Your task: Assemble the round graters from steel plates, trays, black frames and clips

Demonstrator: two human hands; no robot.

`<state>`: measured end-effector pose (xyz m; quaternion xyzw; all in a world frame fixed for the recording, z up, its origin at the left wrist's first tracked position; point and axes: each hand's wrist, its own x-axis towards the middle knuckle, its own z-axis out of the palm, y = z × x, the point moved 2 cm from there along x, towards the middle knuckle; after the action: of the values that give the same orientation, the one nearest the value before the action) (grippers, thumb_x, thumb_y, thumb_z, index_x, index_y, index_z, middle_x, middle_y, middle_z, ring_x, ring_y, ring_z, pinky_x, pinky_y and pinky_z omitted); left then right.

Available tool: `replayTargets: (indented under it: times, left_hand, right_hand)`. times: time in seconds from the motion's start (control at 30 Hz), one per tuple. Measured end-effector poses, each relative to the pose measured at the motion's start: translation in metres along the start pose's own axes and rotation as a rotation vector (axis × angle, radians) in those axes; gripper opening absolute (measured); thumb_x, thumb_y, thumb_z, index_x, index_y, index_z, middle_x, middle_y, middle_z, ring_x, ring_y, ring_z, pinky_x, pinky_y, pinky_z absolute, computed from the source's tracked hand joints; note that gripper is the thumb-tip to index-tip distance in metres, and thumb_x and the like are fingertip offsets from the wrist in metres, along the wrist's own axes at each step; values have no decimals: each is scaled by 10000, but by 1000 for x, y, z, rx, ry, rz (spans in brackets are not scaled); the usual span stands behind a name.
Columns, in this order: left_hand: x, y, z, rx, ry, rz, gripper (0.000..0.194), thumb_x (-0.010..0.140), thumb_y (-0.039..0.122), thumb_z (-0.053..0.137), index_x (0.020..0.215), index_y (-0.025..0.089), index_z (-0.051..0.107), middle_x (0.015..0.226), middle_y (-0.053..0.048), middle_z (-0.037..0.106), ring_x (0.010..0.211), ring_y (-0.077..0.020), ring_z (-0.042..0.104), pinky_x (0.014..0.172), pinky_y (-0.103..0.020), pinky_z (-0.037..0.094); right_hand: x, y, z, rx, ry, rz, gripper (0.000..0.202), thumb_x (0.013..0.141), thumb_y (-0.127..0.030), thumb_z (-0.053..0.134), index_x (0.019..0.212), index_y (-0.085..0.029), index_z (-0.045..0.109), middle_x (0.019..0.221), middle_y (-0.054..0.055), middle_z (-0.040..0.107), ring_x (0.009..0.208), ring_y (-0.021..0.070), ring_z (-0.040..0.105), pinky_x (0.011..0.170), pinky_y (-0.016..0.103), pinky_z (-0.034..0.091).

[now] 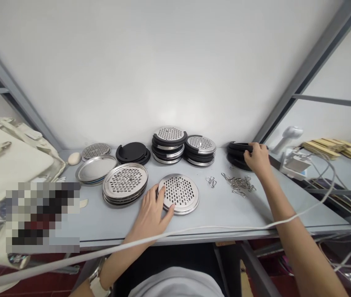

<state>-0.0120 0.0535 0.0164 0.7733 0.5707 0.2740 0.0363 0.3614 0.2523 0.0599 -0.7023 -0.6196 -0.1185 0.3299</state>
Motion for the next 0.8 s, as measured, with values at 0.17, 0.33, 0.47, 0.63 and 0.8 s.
replayTargets:
  times: [0.17, 0.33, 0.47, 0.63, 0.8]
  left_hand:
    - [-1, -1, 1, -10, 2, -14, 491, 910, 385, 398, 1347, 173, 328, 1305, -152, 376, 1204, -288, 387, 992, -477, 356]
    - [-2, -1, 1, -23, 12, -6, 496, 905, 388, 406, 1350, 182, 330, 1298, -150, 383, 1196, -289, 400, 988, -476, 361]
    - [-2, -1, 0, -37, 16, 2, 505, 900, 380, 414, 1352, 170, 335, 1302, -158, 385, 1210, -291, 393, 996, -468, 355]
    - [-2, -3, 1, -46, 18, -10, 512, 900, 380, 416, 1362, 178, 328, 1303, -156, 386, 1205, -291, 403, 992, -469, 360]
    - [-2, -1, 0, -32, 61, -5, 492, 897, 363, 431, 1339, 167, 339, 1365, -175, 303, 1271, -318, 326, 1014, -506, 331]
  right_hand:
    - [23, 14, 11, 9, -93, 1, 346, 808, -178, 521, 1088, 21, 561, 1017, 257, 497, 842, 214, 505, 719, 348, 306]
    - [32, 25, 14, 3, -145, -29, 320, 779, -161, 563, 1045, 14, 588, 960, 218, 509, 733, 166, 496, 655, 336, 287]
    - [36, 20, 10, -10, -181, -99, 220, 778, -159, 579, 957, -49, 643, 909, 146, 523, 697, 145, 472, 640, 324, 282]
    - [24, -16, -16, -44, -54, -182, 339, 868, -354, 501, 1067, -110, 630, 980, 145, 525, 737, 167, 485, 609, 328, 254]
    - [-32, -90, -71, -53, 240, -370, 288, 899, -315, 490, 1118, -163, 597, 1016, 138, 552, 800, 188, 527, 611, 297, 310]
